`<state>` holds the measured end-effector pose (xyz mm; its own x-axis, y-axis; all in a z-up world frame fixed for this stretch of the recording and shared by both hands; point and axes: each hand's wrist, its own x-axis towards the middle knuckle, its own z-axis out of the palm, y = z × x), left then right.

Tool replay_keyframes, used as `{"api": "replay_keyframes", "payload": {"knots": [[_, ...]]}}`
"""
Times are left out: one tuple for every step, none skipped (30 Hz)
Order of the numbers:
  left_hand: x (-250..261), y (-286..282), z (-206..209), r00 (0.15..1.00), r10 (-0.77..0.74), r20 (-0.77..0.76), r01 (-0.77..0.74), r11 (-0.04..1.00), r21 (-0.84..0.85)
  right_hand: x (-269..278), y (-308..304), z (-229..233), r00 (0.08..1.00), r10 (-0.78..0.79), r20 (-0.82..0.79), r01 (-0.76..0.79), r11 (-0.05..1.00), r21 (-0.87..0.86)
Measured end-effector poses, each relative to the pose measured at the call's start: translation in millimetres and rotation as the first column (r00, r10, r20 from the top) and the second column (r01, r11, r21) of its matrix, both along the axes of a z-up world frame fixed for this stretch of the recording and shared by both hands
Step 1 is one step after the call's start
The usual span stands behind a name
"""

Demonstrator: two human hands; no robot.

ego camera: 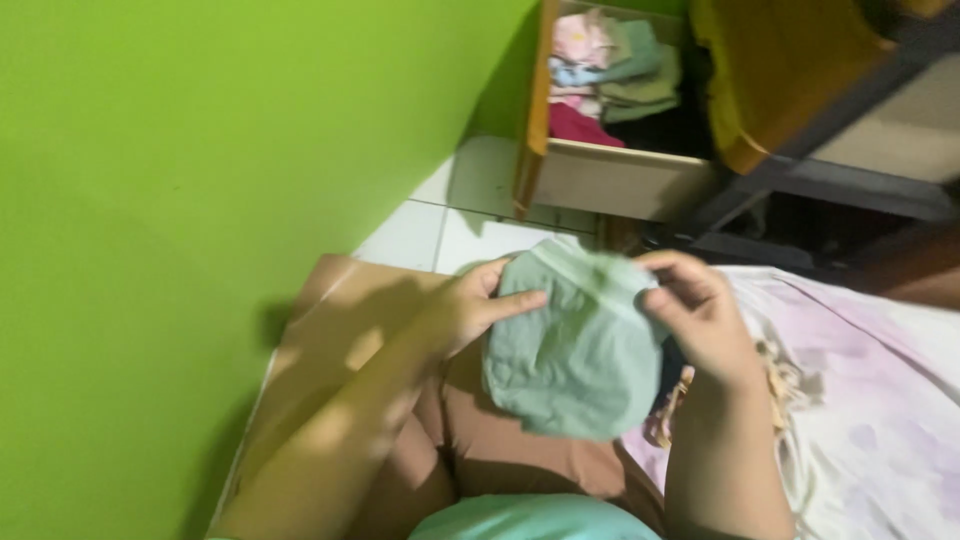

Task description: Folding various pieces of underwear and placing them into a drawer.

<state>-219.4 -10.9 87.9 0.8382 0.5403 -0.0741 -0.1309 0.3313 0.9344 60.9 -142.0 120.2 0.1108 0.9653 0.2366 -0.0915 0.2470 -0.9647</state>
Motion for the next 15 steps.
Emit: {"api": "replay_keyframes", "payload": {"knots": [[-10.8, -0.4, 0.7, 0.997, 0.04, 0.071, -0.043, 0.999, 0.034, -19.0, 7.6, 7.6, 0.961, -0.006, 0.275, 0.011, 1.0, -0.015], [-19.4, -2.2, 1.0, 0.988, 0.069, 0.14, -0.078, 0.995, 0.064, -37.0, 11.2, 15.2, 0.848, -0.016, 0.529, 0.032, 0.999, -0.022], [-27.3, 0.5, -1.2, 0.987, 0.086, 0.137, -0.095, 0.994, 0.059, -43.2, 15.8, 10.3, 0.85, 0.001, 0.527, 0.016, 0.999, -0.028], [-33.3, 1.8, -4.2, 0.983, 0.113, 0.143, -0.133, 0.981, 0.139, -48.5, 17.0, 5.3, 0.827, 0.068, 0.558, -0.006, 0.994, -0.111], [-38.9, 3.0, -7.3, 0.979, 0.14, 0.15, -0.171, 0.961, 0.218, -53.4, 18.1, 0.3, 0.801, 0.136, 0.583, -0.025, 0.981, -0.194], [-43.0, 3.4, -2.5, 0.978, 0.144, 0.149, -0.174, 0.962, 0.212, -61.5, 18.9, -1.7, 0.801, 0.142, 0.582, -0.028, 0.98, -0.199], [-46.2, 3.6, 2.6, 0.977, 0.143, 0.156, -0.179, 0.951, 0.251, -68.9, 19.2, -3.4, 0.793, 0.196, 0.577, -0.086, 0.973, -0.212], [-48.2, 3.5, 7.7, 0.977, 0.139, 0.162, -0.182, 0.939, 0.29, -75.4, 18.3, -5.5, 0.783, 0.246, 0.571, -0.141, 0.965, -0.223], [-48.9, 1.2, 9.5, 0.977, 0.14, 0.161, -0.182, 0.941, 0.287, -79.5, 17.4, -9.3, 0.783, 0.248, 0.57, -0.141, 0.964, -0.226], [-49.8, 0.0, 11.8, 0.974, 0.147, 0.174, -0.189, 0.947, 0.259, -84.0, 16.8, -12.8, 0.814, 0.26, 0.52, -0.169, 0.962, -0.216], [-50.7, -1.2, 14.4, 0.97, 0.155, 0.187, -0.196, 0.953, 0.23, -88.6, 16.1, -16.1, 0.84, 0.272, 0.469, -0.197, 0.959, -0.203], [-50.4, -1.5, 14.5, 0.971, 0.151, 0.186, -0.193, 0.953, 0.232, -91.3, 17.4, -15.5, 0.841, 0.269, 0.469, -0.194, 0.96, -0.202], [-50.3, -1.9, 14.6, 0.963, 0.172, 0.206, -0.22, 0.946, 0.238, -94.1, 18.5, -14.8, 0.838, 0.264, 0.478, -0.146, 0.952, -0.268], [-49.6, -1.9, 14.8, 0.954, 0.194, 0.229, -0.249, 0.937, 0.244, -96.2, 20.3, -13.7, 0.832, 0.261, 0.489, -0.098, 0.938, -0.333], [-47.5, 2.3, 12.1, 0.954, 0.191, 0.231, -0.247, 0.938, 0.245, -91.1, 26.4, -7.7, 0.832, 0.258, 0.491, -0.096, 0.939, -0.331]]}}
